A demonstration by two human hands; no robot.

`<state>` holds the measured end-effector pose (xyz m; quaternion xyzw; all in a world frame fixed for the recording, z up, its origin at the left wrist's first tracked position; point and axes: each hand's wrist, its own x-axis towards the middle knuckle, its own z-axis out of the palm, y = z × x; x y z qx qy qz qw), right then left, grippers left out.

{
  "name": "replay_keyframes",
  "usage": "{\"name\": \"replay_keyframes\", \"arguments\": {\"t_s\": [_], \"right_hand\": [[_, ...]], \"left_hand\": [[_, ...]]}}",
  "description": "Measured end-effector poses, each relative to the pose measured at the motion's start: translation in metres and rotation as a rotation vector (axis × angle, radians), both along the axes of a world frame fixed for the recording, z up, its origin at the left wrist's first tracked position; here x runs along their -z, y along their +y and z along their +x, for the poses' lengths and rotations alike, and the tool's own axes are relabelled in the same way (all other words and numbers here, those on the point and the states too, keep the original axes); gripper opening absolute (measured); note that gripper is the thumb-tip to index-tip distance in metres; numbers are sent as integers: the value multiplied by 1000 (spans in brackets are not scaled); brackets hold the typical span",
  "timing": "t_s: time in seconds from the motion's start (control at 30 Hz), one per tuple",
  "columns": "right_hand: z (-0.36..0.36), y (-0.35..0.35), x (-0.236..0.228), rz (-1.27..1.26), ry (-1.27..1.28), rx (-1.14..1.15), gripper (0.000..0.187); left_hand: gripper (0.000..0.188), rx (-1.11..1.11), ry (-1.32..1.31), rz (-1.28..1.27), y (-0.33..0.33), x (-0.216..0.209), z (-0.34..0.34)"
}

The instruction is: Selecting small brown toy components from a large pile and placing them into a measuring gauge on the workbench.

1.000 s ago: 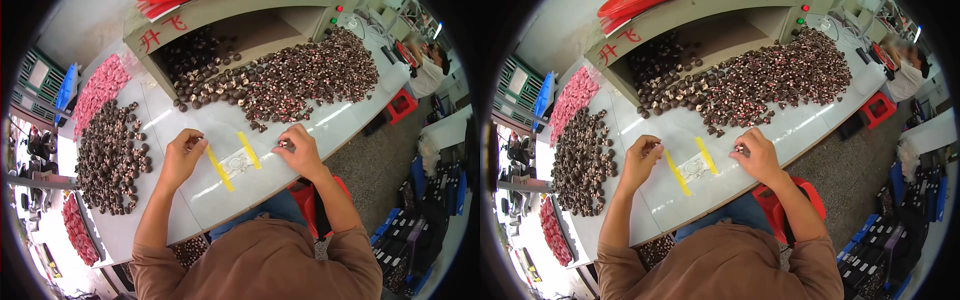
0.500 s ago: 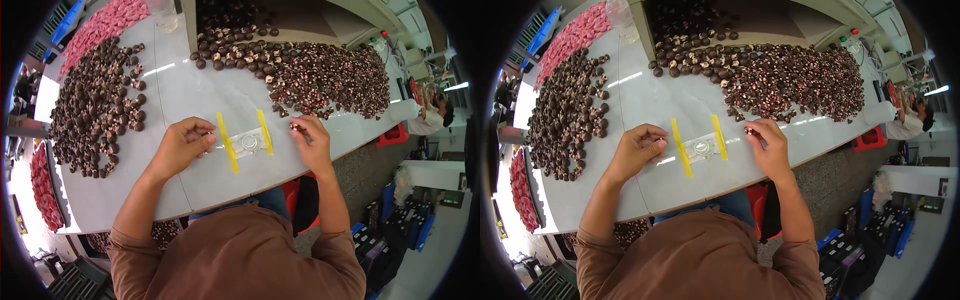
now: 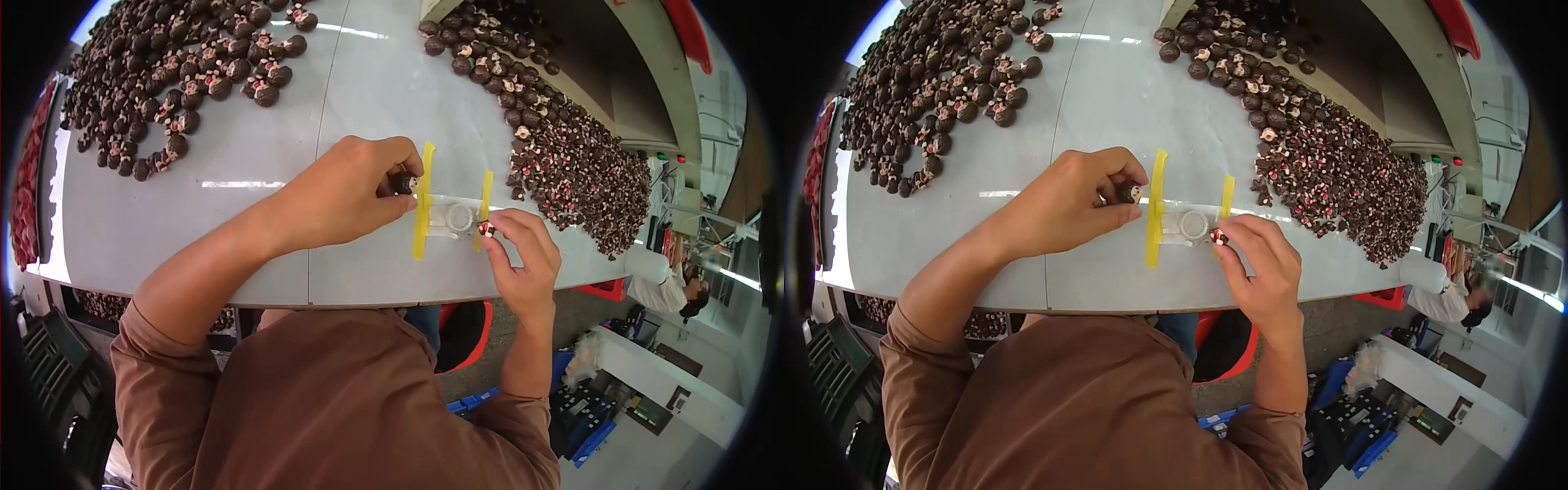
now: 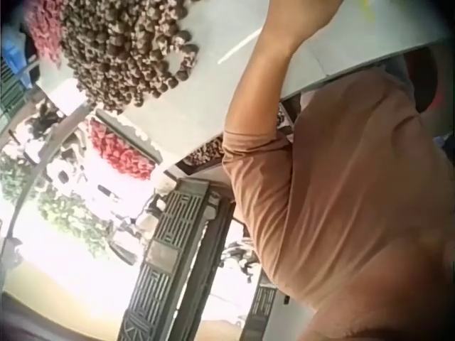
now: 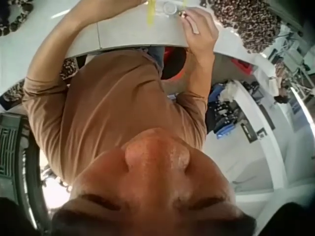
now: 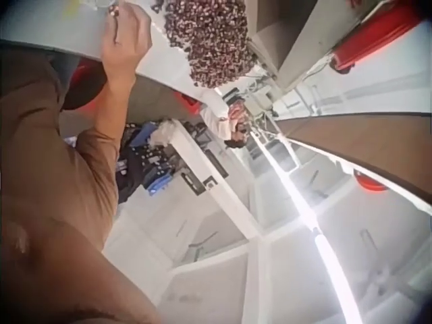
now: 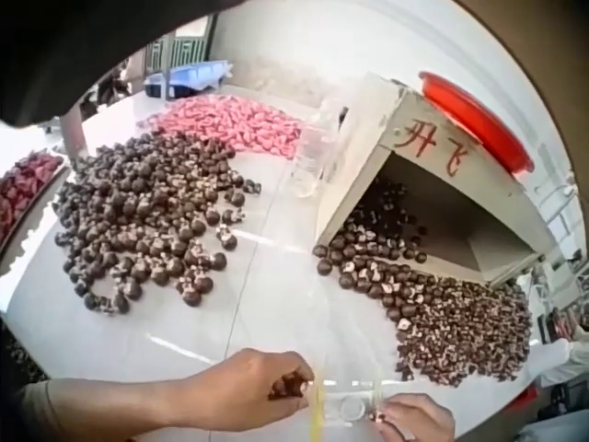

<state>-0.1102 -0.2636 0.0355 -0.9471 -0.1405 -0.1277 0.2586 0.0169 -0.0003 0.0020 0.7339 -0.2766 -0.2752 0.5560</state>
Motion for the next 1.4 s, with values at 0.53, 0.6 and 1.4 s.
{"name": "replay_keyframes", "arguments": {"t_s": [0.53,0.6,1.4], "right_hand": [[11,14,-5,-271,25,-87,31],[13,15,-6,-285,22,-102,31],[-8,38,-3,278,-33,71,30]], "left_hand": [[30,-12,-180,-66,-3,17,-7],[30,-35,-149,-90,-4,16,-8],[35,265,224,6,-8,-3,-4]]}}
